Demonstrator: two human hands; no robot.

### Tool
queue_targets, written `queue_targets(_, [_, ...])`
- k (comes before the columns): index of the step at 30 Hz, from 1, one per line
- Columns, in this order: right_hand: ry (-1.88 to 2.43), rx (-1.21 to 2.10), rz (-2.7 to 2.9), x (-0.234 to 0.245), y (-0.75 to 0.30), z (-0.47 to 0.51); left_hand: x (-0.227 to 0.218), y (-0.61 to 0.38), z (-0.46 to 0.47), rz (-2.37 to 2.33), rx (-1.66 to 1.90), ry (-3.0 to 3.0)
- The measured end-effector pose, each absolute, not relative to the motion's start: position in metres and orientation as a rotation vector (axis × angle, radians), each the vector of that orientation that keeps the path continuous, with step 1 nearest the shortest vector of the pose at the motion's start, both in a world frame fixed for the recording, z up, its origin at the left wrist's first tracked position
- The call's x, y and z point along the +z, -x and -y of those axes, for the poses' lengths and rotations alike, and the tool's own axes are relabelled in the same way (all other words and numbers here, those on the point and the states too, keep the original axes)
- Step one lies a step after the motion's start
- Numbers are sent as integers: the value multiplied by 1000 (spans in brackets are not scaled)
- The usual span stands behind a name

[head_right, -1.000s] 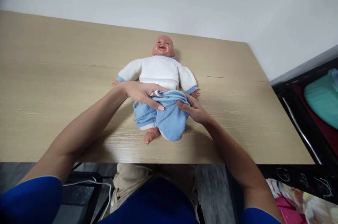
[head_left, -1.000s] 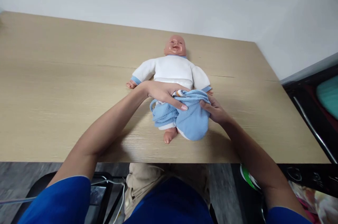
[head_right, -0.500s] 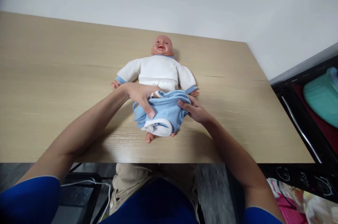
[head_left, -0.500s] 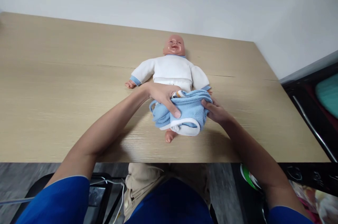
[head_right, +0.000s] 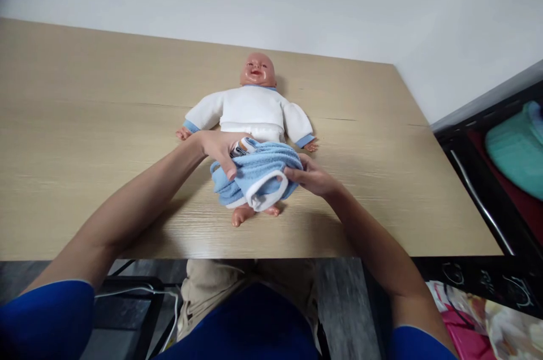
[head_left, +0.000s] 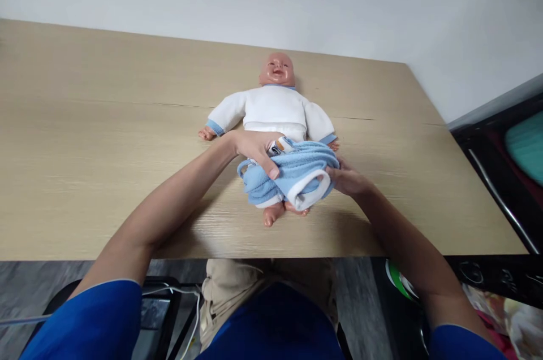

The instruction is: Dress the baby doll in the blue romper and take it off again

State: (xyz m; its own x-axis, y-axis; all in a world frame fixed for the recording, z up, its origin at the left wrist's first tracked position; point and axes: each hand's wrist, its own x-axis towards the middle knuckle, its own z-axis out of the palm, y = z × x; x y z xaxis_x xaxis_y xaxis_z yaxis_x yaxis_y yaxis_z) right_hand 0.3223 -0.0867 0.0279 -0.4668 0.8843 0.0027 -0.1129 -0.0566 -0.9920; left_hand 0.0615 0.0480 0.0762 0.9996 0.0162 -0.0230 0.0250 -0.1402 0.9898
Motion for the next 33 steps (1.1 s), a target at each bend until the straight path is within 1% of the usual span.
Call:
queue_targets(3, [796, 1692, 1290, 25, -316, 84, 76, -60, -45, -84, 7, -1721])
queue_targets(6, [737, 1706, 1344, 30, -316, 82, 71, -57, -45, -121, 81, -1740])
queue_targets(9, [782, 1567, 1492, 39, -320, 81, 68, -54, -45, -130, 154, -1753])
queue_targets(12, [940, 1402, 1597, 49, -320, 83, 69, -54, -41, -161, 173, -1750])
queue_targets(18, [1173, 1041, 1417, 57, -305, 90, 71, -58, -31, -265, 190, -1656])
queue_targets(21, [1231, 1020, 1362, 62, -291, 111, 76, -61, -28, -230, 206, -1608])
queue_targets(24, [1283, 1093, 1259, 65, -267, 148, 84, -64, -24, -124, 142, -1785])
queue_targets(28, [1369, 1174, 1117, 57, -230, 201, 89, -66, -16, -128, 1, -1952])
queue_targets(31, [1472, 1051, 1115, 44, -215, 223, 89, -66, -11, -176, -82, -2057])
queue_targets(33, [1604, 839, 1184, 34, -214, 229, 89, -66, -7, -231, -126, -2130])
